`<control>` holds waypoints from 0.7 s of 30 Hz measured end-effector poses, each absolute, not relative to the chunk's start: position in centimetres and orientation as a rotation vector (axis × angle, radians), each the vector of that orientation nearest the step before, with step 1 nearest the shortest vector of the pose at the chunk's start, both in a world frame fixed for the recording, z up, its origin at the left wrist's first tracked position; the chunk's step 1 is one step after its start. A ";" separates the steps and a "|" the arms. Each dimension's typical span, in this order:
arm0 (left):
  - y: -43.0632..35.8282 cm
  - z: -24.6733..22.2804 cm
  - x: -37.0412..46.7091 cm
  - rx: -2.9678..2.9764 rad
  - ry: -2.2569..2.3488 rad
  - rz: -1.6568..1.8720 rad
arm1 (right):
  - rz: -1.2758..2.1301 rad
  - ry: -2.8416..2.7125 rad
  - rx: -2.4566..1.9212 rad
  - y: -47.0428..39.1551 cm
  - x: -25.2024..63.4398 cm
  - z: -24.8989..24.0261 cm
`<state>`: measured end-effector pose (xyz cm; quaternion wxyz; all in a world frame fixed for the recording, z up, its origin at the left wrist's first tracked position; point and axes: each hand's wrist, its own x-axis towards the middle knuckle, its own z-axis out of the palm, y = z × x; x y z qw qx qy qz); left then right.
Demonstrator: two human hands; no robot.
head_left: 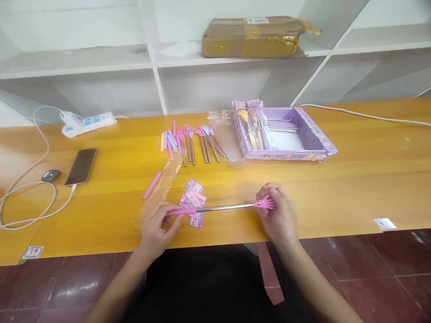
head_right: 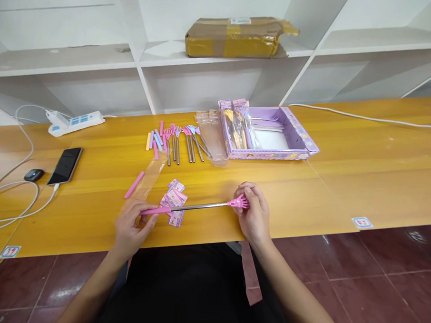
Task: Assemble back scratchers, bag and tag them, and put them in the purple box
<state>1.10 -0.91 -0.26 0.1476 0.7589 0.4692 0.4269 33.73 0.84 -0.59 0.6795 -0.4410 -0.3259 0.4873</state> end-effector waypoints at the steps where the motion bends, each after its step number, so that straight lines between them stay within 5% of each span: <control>1: -0.9 -0.3 1.1 2.184 1.337 1.209 | 1.060 -0.767 -1.038 0.8 33.9 -0.7; 21: -1.3 -0.6 1.0 2.210 1.164 1.057 | 1.111 -0.995 -1.227 0.2 34.0 -1.9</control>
